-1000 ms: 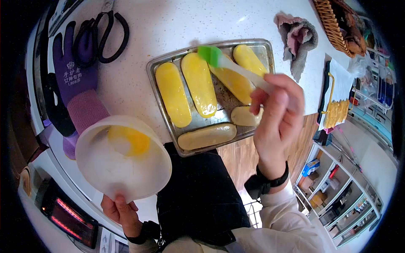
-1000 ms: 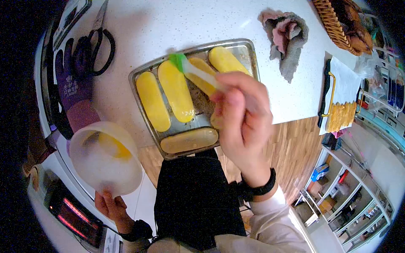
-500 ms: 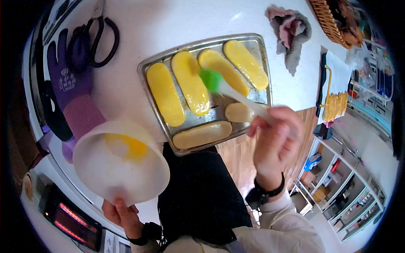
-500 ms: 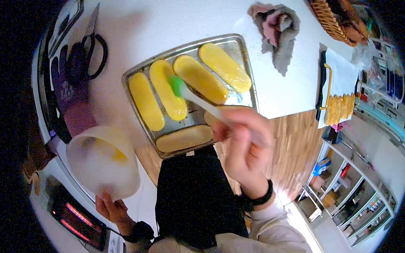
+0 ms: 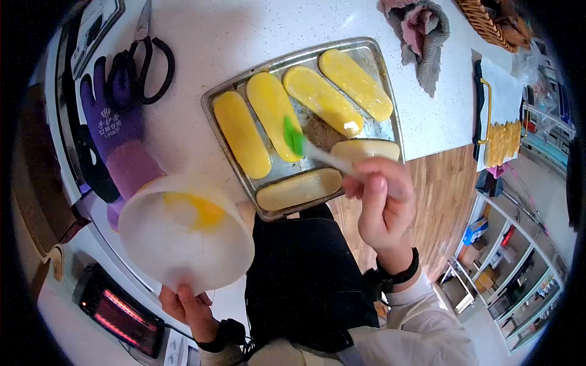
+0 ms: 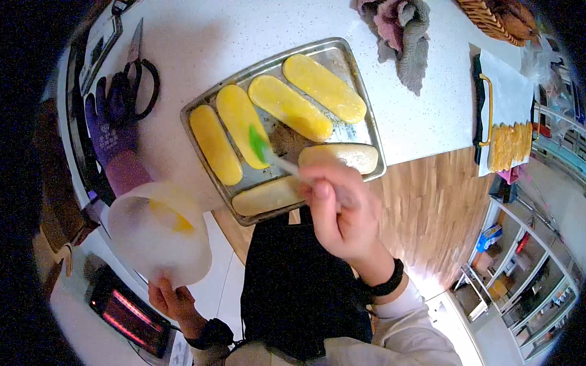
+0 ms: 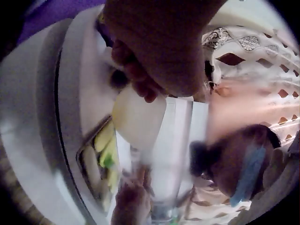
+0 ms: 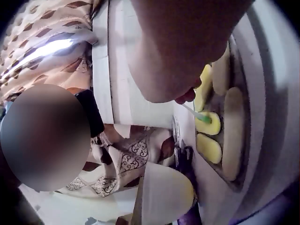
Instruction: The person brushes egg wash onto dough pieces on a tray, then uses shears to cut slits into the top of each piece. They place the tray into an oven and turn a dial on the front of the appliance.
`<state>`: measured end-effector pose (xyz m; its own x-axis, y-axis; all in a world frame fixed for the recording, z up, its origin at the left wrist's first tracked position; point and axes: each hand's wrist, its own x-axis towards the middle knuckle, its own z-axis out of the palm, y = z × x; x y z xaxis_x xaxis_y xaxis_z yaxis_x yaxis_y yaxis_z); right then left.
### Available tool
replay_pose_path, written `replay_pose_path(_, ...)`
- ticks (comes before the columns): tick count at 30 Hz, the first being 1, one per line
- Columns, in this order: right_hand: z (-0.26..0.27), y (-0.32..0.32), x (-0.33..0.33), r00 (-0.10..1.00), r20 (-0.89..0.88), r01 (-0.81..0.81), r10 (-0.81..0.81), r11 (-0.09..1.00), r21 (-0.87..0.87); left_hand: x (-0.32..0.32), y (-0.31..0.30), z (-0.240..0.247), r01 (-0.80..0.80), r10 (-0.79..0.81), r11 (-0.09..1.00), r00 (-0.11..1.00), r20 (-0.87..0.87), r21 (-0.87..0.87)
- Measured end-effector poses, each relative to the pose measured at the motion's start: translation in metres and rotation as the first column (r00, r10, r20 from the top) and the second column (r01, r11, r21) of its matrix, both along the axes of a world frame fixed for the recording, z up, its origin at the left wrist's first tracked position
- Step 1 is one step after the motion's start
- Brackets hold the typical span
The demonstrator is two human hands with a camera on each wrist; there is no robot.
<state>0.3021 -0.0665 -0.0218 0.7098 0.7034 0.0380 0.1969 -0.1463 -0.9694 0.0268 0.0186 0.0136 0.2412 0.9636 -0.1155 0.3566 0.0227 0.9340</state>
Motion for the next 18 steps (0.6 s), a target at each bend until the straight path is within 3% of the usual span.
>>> replay_pose_path(4, 0.010, -0.026, -0.002, 0.998, -0.055, -0.030, 0.031, 0.999, 0.014, 0.002, -0.001, 0.002, -0.020, 0.020, 1.000, 0.998, -0.055, 0.001)
replay_pose_path(6, 0.012, -0.023, 0.007, 0.996, -0.075, 0.065, -0.051, 0.978, 0.197, 0.004, -0.003, -0.002, -0.078, 0.079, 0.997, 0.995, -0.068, 0.013)
replay_pose_path(11, 0.006, 0.027, 0.031, 0.982, -0.095, 0.175, -0.161, 0.971, 0.160, 0.005, -0.007, 0.001, 0.005, -0.005, 1.000, 1.000, -0.016, -0.020)
replay_pose_path(13, -0.003, 0.022, 0.037, 0.975, 0.222, 0.039, -0.034, 0.999, -0.018, 0.003, -0.005, 0.003, 0.033, -0.034, 0.999, 0.999, -0.031, -0.020)
replay_pose_path(14, -0.002, 0.015, 0.036, 0.976, 0.218, 0.035, -0.032, 0.999, -0.014, 0.001, -0.006, 0.003, 0.034, -0.034, 0.999, 0.999, -0.026, 0.004)
replay_pose_path(16, 0.004, -0.006, 0.032, 0.981, 0.039, 0.189, -0.188, 0.982, 0.002, 0.001, -0.008, 0.002, 0.021, -0.020, 0.999, 1.000, -0.022, 0.026)
replay_pose_path(18, 0.012, -0.005, 0.033, 0.989, -0.021, 0.148, -0.148, 0.988, 0.044, 0.007, -0.010, 0.001, -0.085, 0.085, 0.996, 0.993, -0.085, 0.002)
